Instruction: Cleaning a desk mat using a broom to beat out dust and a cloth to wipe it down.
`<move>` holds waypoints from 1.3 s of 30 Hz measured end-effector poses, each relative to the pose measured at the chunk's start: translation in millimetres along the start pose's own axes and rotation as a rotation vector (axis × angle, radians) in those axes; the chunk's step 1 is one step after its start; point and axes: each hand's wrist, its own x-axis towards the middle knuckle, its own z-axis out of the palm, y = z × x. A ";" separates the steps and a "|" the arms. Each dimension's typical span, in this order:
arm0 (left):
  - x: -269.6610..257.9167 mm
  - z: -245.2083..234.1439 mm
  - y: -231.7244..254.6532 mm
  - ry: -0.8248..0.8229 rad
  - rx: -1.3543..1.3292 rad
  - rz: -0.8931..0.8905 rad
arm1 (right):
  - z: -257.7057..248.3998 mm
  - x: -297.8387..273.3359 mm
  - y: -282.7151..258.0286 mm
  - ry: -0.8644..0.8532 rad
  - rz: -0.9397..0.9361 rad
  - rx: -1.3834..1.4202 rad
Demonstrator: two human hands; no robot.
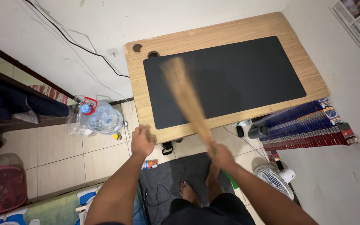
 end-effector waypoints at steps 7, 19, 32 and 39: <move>26.5 2.8 11.0 -0.173 0.275 0.057 | -57.2 -16.2 -106.9 -0.265 0.002 -0.058; 41.6 23.9 52.2 -0.342 0.318 -0.054 | -22.5 -15.0 -18.1 0.052 0.093 -0.037; 41.3 9.4 91.7 -0.635 0.671 -0.082 | -183.3 66.3 122.2 0.058 0.508 -0.184; 75.2 23.8 82.7 -0.507 0.600 -0.308 | -263.9 71.1 224.9 0.513 0.479 -0.127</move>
